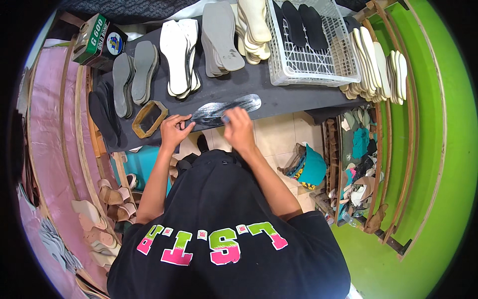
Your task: Applying adhesive to shoe soles using a brush.
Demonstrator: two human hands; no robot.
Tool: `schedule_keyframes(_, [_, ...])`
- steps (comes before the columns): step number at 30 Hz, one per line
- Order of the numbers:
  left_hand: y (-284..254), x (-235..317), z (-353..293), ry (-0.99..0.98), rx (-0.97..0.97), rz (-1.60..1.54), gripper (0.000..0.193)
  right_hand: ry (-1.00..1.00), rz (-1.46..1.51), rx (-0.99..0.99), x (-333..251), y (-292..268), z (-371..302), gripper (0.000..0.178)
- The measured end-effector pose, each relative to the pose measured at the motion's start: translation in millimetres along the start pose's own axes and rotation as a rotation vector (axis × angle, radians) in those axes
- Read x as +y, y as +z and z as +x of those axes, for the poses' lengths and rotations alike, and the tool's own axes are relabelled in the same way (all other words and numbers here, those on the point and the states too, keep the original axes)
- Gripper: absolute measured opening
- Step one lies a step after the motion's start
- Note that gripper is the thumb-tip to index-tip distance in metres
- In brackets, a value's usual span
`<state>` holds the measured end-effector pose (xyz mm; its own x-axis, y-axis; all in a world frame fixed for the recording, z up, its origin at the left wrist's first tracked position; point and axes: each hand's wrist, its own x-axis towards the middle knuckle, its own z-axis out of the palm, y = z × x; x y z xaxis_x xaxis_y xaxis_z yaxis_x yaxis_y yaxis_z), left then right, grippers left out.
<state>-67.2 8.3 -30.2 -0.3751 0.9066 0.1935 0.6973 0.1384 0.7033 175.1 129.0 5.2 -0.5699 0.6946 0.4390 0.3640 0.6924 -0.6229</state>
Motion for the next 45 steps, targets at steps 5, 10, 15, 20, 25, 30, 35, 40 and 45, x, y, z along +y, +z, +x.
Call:
schedule_keyframes(5, [0,-1,-2,-0.006,0.006,-0.005,0.028,0.584,0.247,0.250,56,-27,30,0.007])
schedule_keyframes(10, [-1,-4,-1,0.010,0.006,-0.004,0.028,0.139,-0.366,0.066,33,-9,38,0.028])
schedule_keyframes(15, [1,-8,-2,-0.001,0.000,-0.011,0.028,0.006,-0.077,-0.095,-44,63,26,0.030])
schedule_keyframes(20, [0,-7,-3,-0.042,-0.029,-0.036,0.029,0.569,0.255,0.086,-24,43,48,0.011])
schedule_keyframes(25, [-4,-3,0,-0.050,-0.045,-0.035,0.027,0.264,-0.056,0.090,-27,51,51,0.014])
schedule_keyframes(30, [-2,-4,0,-0.084,-0.043,0.005,0.023,-0.017,-0.019,-0.090,-61,73,33,0.017])
schedule_keyframes(35, [-1,-8,-2,-0.043,-0.021,-0.035,0.025,0.723,0.360,0.058,11,15,28,0.013])
schedule_keyframes(40, [-2,-5,-1,-0.011,-0.010,-0.038,0.025,0.503,-0.096,0.307,77,-51,28,0.013])
schedule_keyframes(45, [-1,-8,-2,-0.026,-0.015,-0.034,0.024,0.041,-0.337,0.049,27,-18,13,0.034])
